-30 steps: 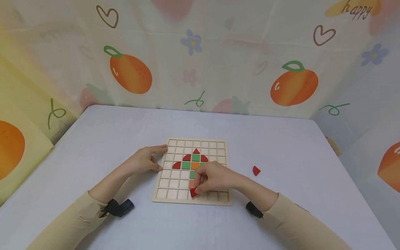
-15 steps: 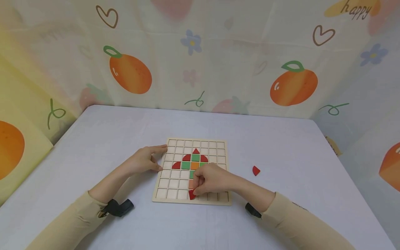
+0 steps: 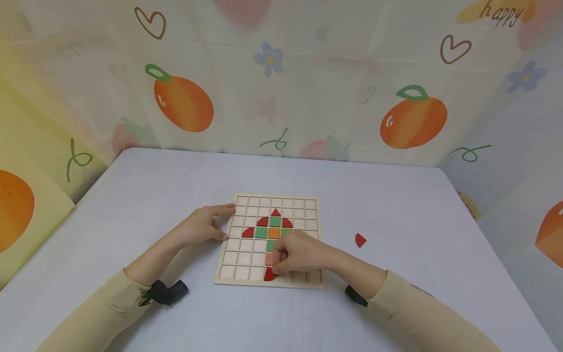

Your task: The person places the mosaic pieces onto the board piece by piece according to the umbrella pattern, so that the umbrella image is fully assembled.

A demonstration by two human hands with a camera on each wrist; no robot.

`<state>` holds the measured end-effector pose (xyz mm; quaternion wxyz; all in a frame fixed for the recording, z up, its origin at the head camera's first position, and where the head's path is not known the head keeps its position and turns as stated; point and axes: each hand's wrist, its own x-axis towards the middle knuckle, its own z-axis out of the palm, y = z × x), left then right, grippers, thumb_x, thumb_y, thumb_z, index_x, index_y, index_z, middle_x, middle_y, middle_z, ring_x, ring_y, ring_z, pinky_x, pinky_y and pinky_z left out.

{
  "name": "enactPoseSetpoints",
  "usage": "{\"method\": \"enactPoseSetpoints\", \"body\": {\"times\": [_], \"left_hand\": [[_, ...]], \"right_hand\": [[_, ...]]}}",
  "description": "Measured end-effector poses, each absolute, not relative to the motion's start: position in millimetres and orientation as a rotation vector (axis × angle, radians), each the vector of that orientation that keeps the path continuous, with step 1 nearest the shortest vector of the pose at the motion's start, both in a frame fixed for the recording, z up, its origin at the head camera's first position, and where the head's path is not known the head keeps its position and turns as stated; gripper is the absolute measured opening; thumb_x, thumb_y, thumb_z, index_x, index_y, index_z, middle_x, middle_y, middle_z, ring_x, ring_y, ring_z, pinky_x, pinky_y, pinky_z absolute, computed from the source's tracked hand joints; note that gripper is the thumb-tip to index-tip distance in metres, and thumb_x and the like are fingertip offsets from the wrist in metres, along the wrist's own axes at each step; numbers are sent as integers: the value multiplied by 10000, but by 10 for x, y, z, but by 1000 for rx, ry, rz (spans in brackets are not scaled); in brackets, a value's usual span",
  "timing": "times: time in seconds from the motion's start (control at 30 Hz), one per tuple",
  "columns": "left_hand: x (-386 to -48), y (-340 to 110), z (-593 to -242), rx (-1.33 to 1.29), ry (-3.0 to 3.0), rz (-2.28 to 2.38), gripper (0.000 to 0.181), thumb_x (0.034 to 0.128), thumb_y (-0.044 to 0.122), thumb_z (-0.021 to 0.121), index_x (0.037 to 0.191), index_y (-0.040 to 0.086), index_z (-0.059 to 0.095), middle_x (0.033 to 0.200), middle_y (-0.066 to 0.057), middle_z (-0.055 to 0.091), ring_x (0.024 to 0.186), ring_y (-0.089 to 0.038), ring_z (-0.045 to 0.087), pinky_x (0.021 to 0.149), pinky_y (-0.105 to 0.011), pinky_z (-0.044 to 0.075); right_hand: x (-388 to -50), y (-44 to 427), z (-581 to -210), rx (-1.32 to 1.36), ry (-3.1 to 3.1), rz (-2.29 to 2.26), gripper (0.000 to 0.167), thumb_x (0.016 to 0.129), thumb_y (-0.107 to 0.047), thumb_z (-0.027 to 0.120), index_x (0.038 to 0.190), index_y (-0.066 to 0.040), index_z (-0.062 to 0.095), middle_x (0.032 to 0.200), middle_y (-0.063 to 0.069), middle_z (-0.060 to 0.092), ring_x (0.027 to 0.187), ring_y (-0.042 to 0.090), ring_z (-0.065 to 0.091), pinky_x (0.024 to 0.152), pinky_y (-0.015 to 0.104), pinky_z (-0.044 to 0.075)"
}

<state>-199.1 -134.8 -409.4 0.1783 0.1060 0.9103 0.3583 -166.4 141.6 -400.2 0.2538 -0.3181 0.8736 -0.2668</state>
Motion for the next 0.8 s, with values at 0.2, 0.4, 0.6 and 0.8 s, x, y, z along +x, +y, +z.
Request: {"method": "enactPoseSetpoints", "body": {"times": [0.2,0.4,0.6,0.8], "left_hand": [[-1986,-1352,-4091,310,2575,1015,781,762,41,770,1472,32,445,1613,-88,350,591,-135,492,618,-252,448],[-1993,-1353,-4096,307,2582,1003,779,763,46,774,1471,40,450,1611,-83,356,616,-141,505,634,-252,446],[-1996,-1347,-4099,294,2584,999,779,762,49,773,1472,51,454,1609,-77,361,645,-151,506,641,-254,438],[-1997,-1348,-4102,302,2582,1010,778,764,45,772,1472,39,449,1610,-87,356,650,-148,500,640,-254,441]], "right_hand": [[-1672,1413,-3997,-871,2369,-722,141,836,-233,760,722,-216,680,659,-111,641,654,58,565,620,217,479],[-1679,1422,-3999,-878,2359,-736,121,846,-238,754,733,-219,715,644,-100,648,640,58,559,599,214,474],[-1689,1425,-4018,-889,2368,-716,93,854,-260,748,764,-237,744,646,-115,656,653,55,564,612,211,476],[-1689,1428,-4013,-899,2366,-710,63,857,-250,740,813,-214,766,687,-130,686,668,44,581,637,209,492]]}}
